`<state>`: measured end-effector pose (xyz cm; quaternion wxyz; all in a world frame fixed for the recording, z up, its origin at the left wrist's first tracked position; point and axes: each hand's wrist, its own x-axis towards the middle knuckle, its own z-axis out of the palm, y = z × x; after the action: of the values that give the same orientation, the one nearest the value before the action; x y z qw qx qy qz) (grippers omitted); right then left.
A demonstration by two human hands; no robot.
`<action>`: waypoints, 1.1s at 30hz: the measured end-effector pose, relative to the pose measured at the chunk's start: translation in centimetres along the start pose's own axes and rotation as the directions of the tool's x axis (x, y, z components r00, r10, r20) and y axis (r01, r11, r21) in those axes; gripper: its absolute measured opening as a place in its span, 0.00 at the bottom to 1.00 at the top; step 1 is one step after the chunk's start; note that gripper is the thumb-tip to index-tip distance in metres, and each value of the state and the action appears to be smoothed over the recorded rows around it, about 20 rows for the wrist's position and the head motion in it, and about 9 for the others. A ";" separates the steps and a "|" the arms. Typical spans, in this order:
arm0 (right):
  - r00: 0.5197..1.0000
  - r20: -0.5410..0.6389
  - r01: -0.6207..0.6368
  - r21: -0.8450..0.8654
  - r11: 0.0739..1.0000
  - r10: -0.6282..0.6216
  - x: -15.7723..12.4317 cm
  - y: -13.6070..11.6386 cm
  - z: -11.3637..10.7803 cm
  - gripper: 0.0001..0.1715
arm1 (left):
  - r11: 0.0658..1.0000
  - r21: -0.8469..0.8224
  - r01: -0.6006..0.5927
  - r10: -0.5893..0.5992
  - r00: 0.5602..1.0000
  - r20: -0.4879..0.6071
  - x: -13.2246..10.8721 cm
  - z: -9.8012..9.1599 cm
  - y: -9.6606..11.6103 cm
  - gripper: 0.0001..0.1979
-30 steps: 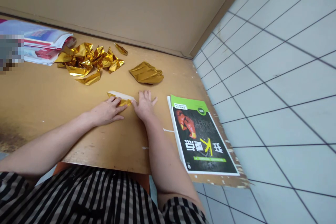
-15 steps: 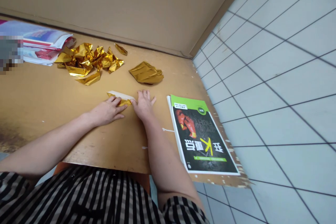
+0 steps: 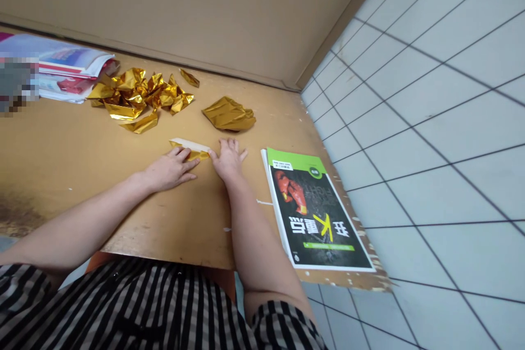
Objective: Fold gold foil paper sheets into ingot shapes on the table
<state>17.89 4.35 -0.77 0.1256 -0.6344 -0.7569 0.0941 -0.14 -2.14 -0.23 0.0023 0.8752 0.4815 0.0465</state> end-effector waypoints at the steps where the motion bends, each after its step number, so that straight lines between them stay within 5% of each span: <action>1: 1.000 -0.016 0.012 -0.004 1.000 -0.012 -0.1 -0.1 0.1 0.25 | 1.000 0.001 0.000 0.000 1.000 -0.001 0.0 0.0 0.0 0.26; 7: 0.995 -0.027 0.097 -0.015 0.995 -0.097 -0.5 -1.1 0.3 0.26 | 1.000 -0.019 -0.013 0.012 0.999 -0.043 0.1 0.4 -0.2 0.28; 12: 0.984 -0.146 0.093 -0.067 0.993 -0.102 -0.7 -1.5 0.0 0.20 | 0.999 -0.030 -0.018 0.017 0.999 -0.043 0.2 0.5 -0.4 0.26; 16: 0.983 -0.047 0.176 -0.037 0.984 -0.178 -0.7 -2.5 0.0 0.09 | 0.999 -0.043 -0.011 0.010 0.999 -0.043 0.2 0.4 -0.4 0.27; 21: 0.994 -0.002 0.106 -0.028 0.994 -0.106 -0.2 -3.2 0.4 0.10 | 0.995 -0.103 -0.009 0.003 0.998 -0.064 0.3 0.5 -0.8 0.25; 28: 0.984 -0.047 0.175 0.002 0.985 -0.175 -0.4 -2.4 0.9 0.09 | 0.933 -0.321 0.160 -0.228 0.956 -0.186 1.2 1.7 -3.9 0.11; 33: 0.973 -0.025 0.229 0.062 0.971 -0.228 -0.7 -1.5 0.8 0.08 | 0.925 -0.339 0.170 -0.263 0.932 -0.250 1.7 2.2 -5.4 0.09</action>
<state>16.36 3.43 -1.13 0.1629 -0.5395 -0.8203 0.0977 -3.60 2.30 -2.55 0.0747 0.7881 0.5579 0.2493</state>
